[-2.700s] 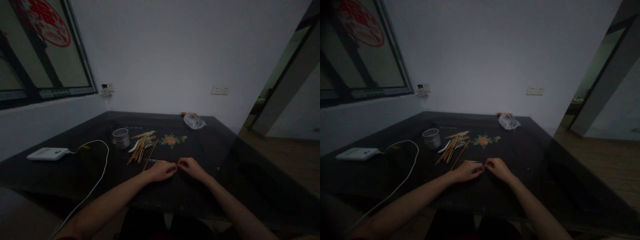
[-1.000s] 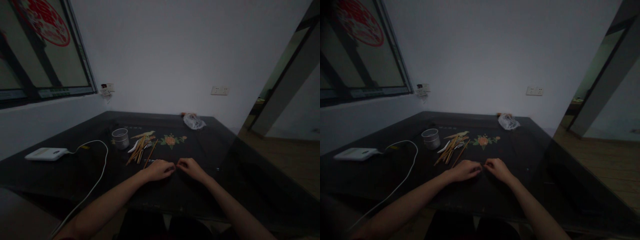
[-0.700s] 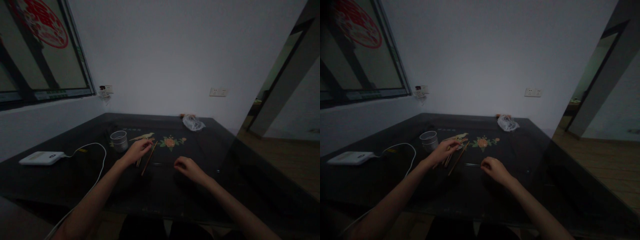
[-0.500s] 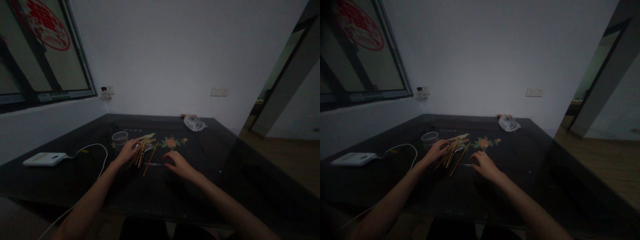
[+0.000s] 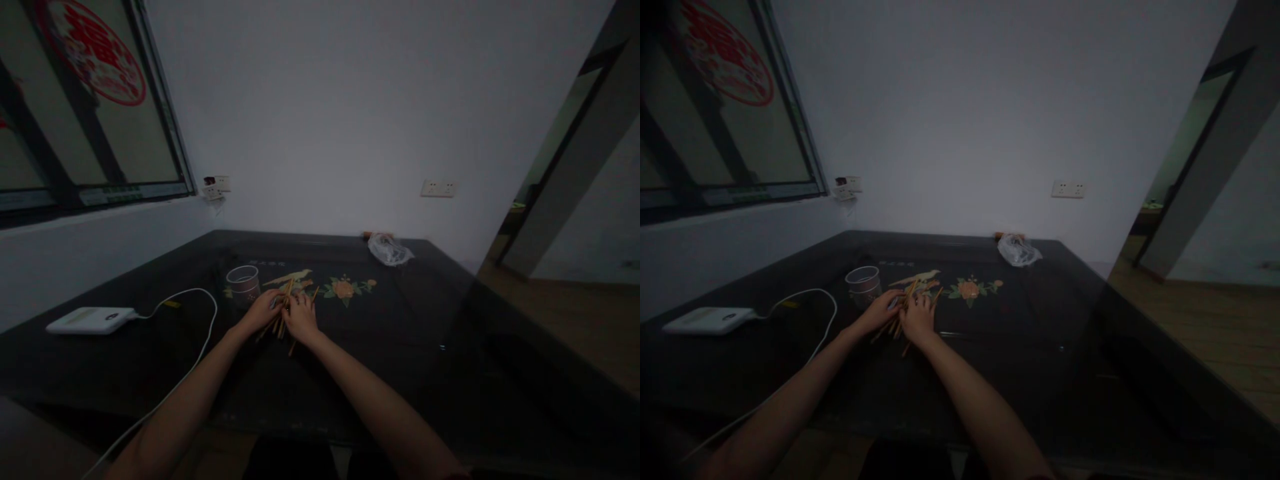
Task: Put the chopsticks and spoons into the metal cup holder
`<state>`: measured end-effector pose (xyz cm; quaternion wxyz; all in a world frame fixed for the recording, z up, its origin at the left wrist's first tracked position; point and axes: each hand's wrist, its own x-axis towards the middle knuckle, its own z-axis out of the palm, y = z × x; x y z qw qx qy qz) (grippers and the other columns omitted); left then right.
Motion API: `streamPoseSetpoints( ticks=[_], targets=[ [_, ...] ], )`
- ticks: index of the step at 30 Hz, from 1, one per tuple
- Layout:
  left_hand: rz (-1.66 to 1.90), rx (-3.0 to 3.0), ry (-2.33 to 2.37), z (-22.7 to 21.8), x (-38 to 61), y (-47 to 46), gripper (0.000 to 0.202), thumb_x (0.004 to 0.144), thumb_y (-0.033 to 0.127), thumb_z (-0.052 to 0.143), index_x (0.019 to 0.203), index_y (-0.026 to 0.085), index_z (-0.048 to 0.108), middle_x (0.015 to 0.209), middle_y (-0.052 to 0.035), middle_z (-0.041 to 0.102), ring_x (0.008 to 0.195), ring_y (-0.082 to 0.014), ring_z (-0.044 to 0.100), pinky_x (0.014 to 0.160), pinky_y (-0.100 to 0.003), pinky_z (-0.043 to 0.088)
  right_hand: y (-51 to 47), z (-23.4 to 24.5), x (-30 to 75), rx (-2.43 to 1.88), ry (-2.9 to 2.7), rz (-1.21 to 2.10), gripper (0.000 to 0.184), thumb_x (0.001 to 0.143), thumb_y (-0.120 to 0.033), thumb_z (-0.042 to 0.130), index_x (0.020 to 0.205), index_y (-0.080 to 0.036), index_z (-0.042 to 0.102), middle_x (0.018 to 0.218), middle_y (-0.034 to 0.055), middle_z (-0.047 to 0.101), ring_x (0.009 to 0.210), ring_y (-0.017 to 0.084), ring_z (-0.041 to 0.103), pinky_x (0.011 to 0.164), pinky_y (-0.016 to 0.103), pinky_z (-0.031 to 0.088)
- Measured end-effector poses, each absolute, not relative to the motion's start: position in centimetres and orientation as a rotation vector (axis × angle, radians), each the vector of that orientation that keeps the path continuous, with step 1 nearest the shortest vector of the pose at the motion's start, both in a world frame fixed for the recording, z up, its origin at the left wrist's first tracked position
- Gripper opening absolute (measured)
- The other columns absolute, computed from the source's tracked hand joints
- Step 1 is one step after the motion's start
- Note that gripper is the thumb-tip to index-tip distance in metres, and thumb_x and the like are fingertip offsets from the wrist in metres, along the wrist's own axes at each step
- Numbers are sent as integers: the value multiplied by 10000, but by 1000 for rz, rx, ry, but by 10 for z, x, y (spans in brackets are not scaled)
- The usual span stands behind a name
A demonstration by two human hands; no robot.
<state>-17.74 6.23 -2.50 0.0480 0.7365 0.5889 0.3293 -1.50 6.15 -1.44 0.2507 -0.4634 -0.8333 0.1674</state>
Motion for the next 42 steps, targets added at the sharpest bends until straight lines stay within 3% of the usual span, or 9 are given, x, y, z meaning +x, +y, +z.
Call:
streamPoseSetpoints(
  ticks=[11, 20, 32, 42],
  targets=[
    [994, 2113, 1821, -39, -180, 68, 394, 728, 222, 480, 1102, 147, 576, 1175, -117, 609, 1136, -241, 547, 1007, -413, 404, 69, -22, -31, -1296, -2349, 365, 389, 930, -373, 322, 1275, -297, 485, 1432, 17, 402, 1335, 298, 261, 1055, 575, 174],
    [984, 2081, 1862, -38, -165, 65, 375, 749, 196, 453, 1095, 156, 594, 1152, -104, 625, 1115, -231, 560, 1000, -407, 411, 69, -24, -20, -1227, -2378, 226, 363, 925, -339, 354, 1226, -249, 535, 1384, 49, 463, 1302, 286, 317, 1049, 513, 241],
    [993, 2117, 1824, -42, -125, 67, 331, 778, 124, 430, 1067, 138, 591, 1080, -114, 627, 1047, -226, 573, 970, -417, 427, 65, -18, 20, -1190, -2446, 166, 393, 946, -328, 320, 1290, -235, 485, 1408, 57, 437, 1318, 280, 316, 1051, 476, 270],
    [877, 2202, 1787, -47, -78, 78, 378, 773, 93, 416, 1122, 129, 555, 1124, -120, 584, 1100, -211, 516, 1010, -396, 365, 69, -19, 69, -1206, -2455, 136, 382, 930, -275, 373, 1289, -227, 496, 1396, 58, 455, 1320, 259, 330, 1061, 451, 292]
  ],
)
